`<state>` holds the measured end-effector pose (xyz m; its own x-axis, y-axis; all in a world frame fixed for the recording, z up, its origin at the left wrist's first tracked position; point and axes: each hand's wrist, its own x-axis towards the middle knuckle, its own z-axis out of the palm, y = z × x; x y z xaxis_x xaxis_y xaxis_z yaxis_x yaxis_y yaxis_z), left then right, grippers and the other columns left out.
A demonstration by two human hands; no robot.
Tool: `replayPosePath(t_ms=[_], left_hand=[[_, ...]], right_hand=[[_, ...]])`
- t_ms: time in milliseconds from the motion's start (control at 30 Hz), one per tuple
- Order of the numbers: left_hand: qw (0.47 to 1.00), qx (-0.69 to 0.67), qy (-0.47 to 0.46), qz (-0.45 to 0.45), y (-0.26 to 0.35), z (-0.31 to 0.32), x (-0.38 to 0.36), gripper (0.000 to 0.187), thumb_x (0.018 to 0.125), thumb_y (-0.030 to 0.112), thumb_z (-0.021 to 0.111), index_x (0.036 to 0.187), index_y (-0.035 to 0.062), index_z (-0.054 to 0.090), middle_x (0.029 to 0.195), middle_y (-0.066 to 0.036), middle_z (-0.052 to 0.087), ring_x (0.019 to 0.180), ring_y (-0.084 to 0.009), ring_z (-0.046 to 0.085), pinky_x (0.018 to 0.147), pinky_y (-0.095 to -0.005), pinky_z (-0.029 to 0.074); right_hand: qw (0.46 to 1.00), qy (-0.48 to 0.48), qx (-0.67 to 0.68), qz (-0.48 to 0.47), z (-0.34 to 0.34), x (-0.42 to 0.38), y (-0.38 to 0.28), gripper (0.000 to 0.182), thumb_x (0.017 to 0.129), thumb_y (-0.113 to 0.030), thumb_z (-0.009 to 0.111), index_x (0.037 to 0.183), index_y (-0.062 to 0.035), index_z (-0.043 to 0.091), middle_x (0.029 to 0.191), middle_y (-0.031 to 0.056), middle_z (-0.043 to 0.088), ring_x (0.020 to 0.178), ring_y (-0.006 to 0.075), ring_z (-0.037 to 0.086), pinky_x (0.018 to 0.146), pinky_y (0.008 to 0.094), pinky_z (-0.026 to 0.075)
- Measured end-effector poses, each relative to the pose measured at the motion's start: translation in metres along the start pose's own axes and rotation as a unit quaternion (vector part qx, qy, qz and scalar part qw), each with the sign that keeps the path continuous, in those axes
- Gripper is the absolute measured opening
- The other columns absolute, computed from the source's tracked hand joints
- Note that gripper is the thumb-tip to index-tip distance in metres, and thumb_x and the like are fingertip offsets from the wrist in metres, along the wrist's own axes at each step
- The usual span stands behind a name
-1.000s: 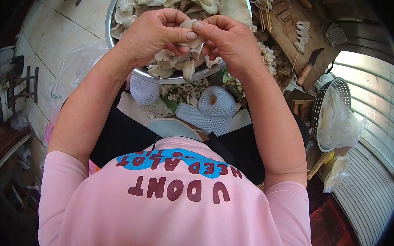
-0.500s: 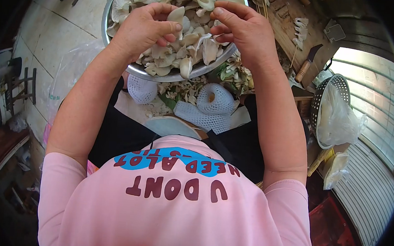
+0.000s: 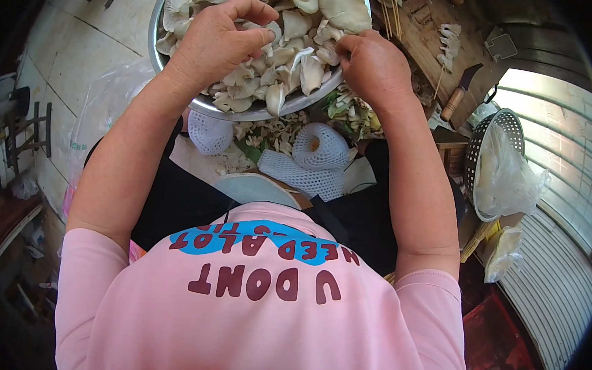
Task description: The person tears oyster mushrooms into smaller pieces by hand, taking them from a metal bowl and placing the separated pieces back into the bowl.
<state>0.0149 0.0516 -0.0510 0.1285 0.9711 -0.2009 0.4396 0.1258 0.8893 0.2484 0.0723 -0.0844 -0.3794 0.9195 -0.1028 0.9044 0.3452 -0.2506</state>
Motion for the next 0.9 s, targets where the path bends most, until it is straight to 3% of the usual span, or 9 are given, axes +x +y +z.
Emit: replayPosePath(t_ms=[200,267,333,533,700,900], left_hand=[[1.0,-0.006,-0.008,0.016,-0.011,0.007,0.002,0.029,0.08,0.012,0.066,0.106,0.0026,0.063,0.091,-0.003,0.065,0.065,-0.0081,0.06,0.063,-0.0232,0.051],[0.994,0.052,0.013,0.092,-0.023,0.009,0.007,0.028,0.079,0.013,0.066,0.106,0.0029,0.064,0.086,-0.003,0.065,0.065,-0.0082,0.06,0.063,-0.0239,0.05],[0.995,0.055,0.005,0.08,-0.019,0.009,0.004,0.028,0.079,0.012,0.066,0.105,0.0032,0.064,0.083,-0.003,0.065,0.065,-0.0082,0.06,0.063,-0.0243,0.05],[0.995,0.062,-0.006,0.077,-0.018,0.013,0.0,0.028,0.078,0.013,0.066,0.105,0.0044,0.065,0.075,-0.005,0.065,0.065,-0.009,0.061,0.062,-0.0256,0.05],[0.994,0.07,-0.013,0.078,-0.016,0.016,-0.001,0.028,0.078,0.013,0.066,0.104,0.0039,0.065,0.073,-0.005,0.065,0.064,-0.0099,0.06,0.062,-0.0261,0.05],[0.996,0.06,-0.021,0.066,-0.018,0.014,0.0,0.027,0.079,0.013,0.066,0.104,0.0034,0.064,0.073,-0.005,0.064,0.064,-0.0101,0.06,0.062,-0.0253,0.05]], right_hand=[[0.998,-0.007,-0.047,-0.041,0.001,0.004,0.0,0.015,0.082,-0.011,0.053,0.09,-0.0133,0.065,0.09,0.0082,0.06,0.086,0.0304,0.061,0.072,0.0417,0.05],[0.998,-0.006,-0.051,-0.048,0.0,0.004,-0.002,0.015,0.082,-0.011,0.052,0.091,-0.0129,0.064,0.091,0.0083,0.06,0.086,0.0306,0.061,0.072,0.0416,0.05],[0.997,-0.006,-0.056,-0.055,-0.003,0.005,-0.003,0.016,0.083,-0.011,0.051,0.092,-0.0126,0.064,0.092,0.0085,0.059,0.086,0.0307,0.061,0.072,0.0415,0.05],[0.997,0.054,-0.002,-0.05,-0.007,0.008,-0.004,0.011,0.085,-0.017,0.056,0.093,-0.0122,0.062,0.095,0.008,0.06,0.086,0.0302,0.062,0.071,0.0417,0.051],[0.992,0.076,-0.09,0.037,0.005,0.011,-0.015,0.022,0.081,-0.028,0.064,0.092,-0.0097,0.061,0.095,0.0099,0.06,0.084,0.0291,0.063,0.069,0.0415,0.053],[0.99,0.114,-0.079,0.018,0.008,0.019,-0.014,0.021,0.078,-0.029,0.065,0.086,-0.0093,0.063,0.089,0.0099,0.061,0.08,0.0306,0.064,0.067,0.0417,0.053]])
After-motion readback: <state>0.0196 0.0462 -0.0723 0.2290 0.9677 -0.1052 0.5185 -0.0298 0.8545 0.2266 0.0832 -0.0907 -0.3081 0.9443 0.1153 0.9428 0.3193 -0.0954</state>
